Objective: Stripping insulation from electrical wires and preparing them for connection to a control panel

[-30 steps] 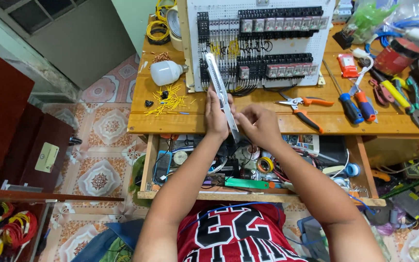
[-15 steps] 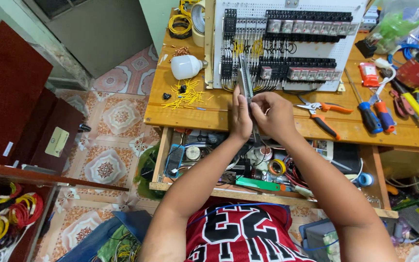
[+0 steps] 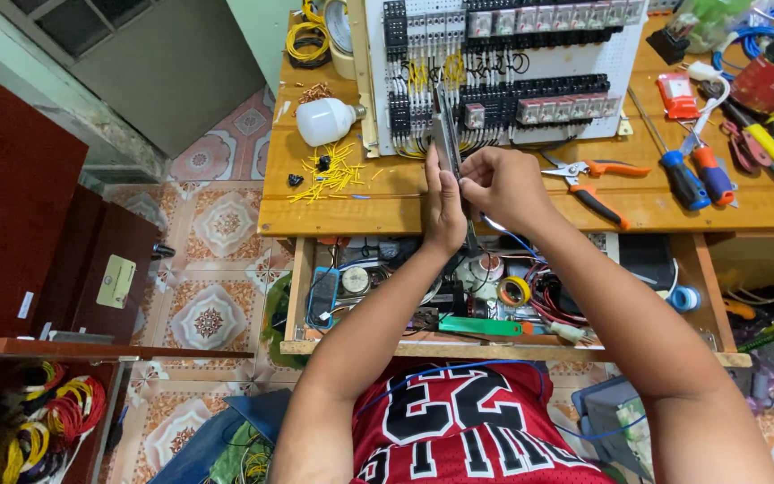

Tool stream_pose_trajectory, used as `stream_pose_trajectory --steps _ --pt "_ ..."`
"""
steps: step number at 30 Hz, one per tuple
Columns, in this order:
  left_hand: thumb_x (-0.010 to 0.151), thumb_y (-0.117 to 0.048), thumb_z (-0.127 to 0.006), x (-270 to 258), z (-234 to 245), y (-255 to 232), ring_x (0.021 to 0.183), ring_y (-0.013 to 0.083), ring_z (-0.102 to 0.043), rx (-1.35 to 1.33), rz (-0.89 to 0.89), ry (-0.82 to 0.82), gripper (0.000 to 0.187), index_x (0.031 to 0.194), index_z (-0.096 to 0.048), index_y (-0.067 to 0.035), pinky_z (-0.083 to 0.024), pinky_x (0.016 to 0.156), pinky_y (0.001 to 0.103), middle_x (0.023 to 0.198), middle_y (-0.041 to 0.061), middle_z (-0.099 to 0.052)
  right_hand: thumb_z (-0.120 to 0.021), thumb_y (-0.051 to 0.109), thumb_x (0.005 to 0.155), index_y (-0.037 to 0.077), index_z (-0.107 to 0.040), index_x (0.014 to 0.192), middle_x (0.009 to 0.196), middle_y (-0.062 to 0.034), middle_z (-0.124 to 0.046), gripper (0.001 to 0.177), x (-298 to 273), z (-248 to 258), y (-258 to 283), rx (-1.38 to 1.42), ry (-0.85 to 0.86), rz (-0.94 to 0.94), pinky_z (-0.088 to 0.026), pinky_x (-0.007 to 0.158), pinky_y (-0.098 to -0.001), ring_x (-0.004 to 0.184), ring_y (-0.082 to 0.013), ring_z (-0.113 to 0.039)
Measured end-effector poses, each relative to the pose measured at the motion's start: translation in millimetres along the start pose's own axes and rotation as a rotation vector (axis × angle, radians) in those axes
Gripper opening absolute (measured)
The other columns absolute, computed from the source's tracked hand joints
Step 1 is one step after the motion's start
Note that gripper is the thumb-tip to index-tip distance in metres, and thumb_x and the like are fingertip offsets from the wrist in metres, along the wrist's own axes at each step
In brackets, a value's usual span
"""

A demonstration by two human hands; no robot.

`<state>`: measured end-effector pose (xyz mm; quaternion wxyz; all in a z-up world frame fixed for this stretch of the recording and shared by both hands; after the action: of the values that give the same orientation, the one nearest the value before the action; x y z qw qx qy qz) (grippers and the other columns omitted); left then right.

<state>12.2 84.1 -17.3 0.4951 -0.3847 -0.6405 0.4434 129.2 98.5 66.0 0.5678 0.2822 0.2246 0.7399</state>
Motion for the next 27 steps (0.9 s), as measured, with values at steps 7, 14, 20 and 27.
stream_pose_trajectory --steps 7,14,20,27 --pt "0.108 -0.056 -0.022 4.2 -2.9 13.5 0.054 0.0273 -0.07 -0.043 -0.012 0.022 0.071 0.164 -0.02 -0.013 -0.055 0.042 0.03 0.077 0.022 -0.069 -0.075 0.016 0.079 0.014 -0.076 0.094 0.075 0.0011 -0.075 0.015 -2.8 3.9 11.2 0.016 -0.015 0.052 -0.056 0.069 -0.0356 0.072 -0.0224 -0.073" --pt "0.109 -0.061 -0.018 5.1 0.8 -18.2 0.102 0.0478 -0.067 0.009 0.03 -0.017 0.07 0.163 -0.03 -0.018 -0.055 0.081 0.049 0.127 0.036 -0.061 -0.076 0.014 0.081 0.012 -0.075 0.097 0.076 -0.0005 -0.075 0.016 -2.7 0.2 5.4 0.05 -0.028 0.117 -0.056 0.066 -0.0336 0.071 -0.0211 -0.073" --pt "0.114 -0.051 -0.032 6.7 -13.3 4.6 0.041 0.0223 -0.058 -0.549 0.133 -0.035 0.055 0.151 -0.048 -0.014 -0.043 0.025 0.028 0.076 0.023 -0.062 -0.081 0.007 0.078 0.008 -0.075 0.101 0.076 -0.0061 -0.068 0.023 -18.6 22.0 33.4 0.061 -0.134 0.336 -0.055 0.06 -0.036 0.067 -0.0284 -0.068" --pt "0.114 -0.044 -0.038 10.1 -21.8 29.9 0.03 0.023 -0.047 -0.739 0.19 0.054 0.048 0.151 -0.046 -0.015 -0.037 0.02 0.028 0.055 0.025 -0.052 -0.082 0.005 0.079 0.01 -0.071 0.085 0.074 -0.0057 -0.058 0.014 -23.2 26.5 35.9 0.07 -0.182 0.467 -0.053 0.052 -0.0313 0.065 -0.0242 -0.068"
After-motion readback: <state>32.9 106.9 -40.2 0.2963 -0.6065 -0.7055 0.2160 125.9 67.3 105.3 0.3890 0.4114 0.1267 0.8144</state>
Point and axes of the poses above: each hand's wrist, its own x-axis towards the middle knuckle, its own z-axis out of the back of the hand, y = z × x, the point moved 10 cm from there along x, towards the middle knuckle
